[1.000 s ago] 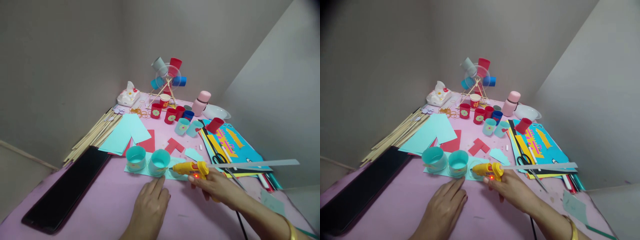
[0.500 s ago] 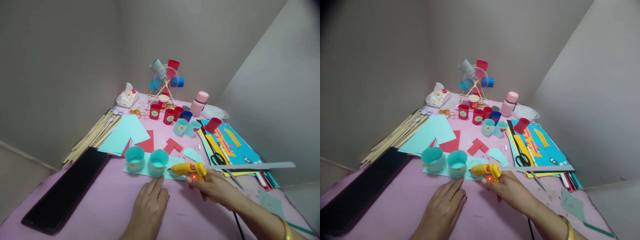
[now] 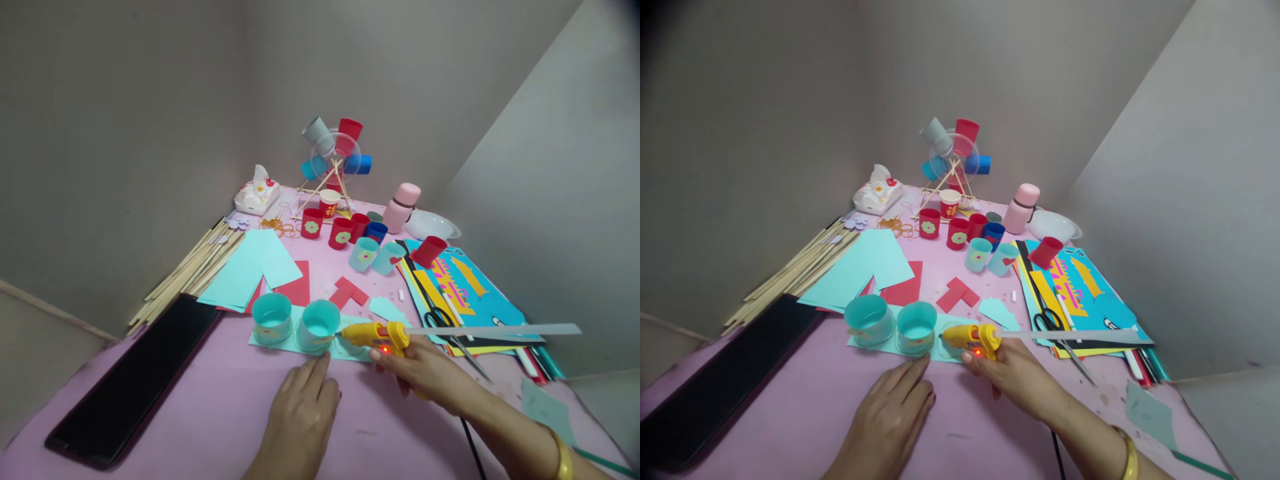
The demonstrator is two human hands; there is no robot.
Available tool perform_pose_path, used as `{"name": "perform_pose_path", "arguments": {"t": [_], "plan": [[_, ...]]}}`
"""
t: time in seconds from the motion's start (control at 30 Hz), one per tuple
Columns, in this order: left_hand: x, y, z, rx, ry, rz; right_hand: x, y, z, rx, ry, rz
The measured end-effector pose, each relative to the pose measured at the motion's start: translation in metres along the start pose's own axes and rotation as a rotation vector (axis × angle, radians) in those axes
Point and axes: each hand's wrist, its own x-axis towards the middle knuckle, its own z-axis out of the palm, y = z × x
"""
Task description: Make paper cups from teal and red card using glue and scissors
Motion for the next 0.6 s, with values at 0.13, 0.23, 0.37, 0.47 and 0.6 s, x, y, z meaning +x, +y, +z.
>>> {"name": "perform_pose_path", "arguments": {"t": [0.13, 0.23, 0.37, 0.47, 0.6], "plan": [[0.000, 0.000, -0.001, -0.002, -0.007, -0.005, -0.005, 0.000, 0.000, -0.029, -0.020, -0.009], [0.000, 0.000, -0.001, -0.001, 0.005, -0.001, -0.010, 0.001, -0.001, -0.050, -0.041, 0.007], [0.001, 0.000, 0.000, -0.010, 0.013, -0.001, -0.018, 0.006, -0.004, -0.105, -0.044, 0.046], [0.001, 0.000, 0.000, 0.004, 0.018, 0.002, -0.023, 0.012, -0.008, -0.147, -0.039, 0.086], [0.001, 0.000, 0.000, 0.013, 0.019, 0.012, -0.026, 0.018, -0.012, -0.073, -0.041, 0.049]]}}
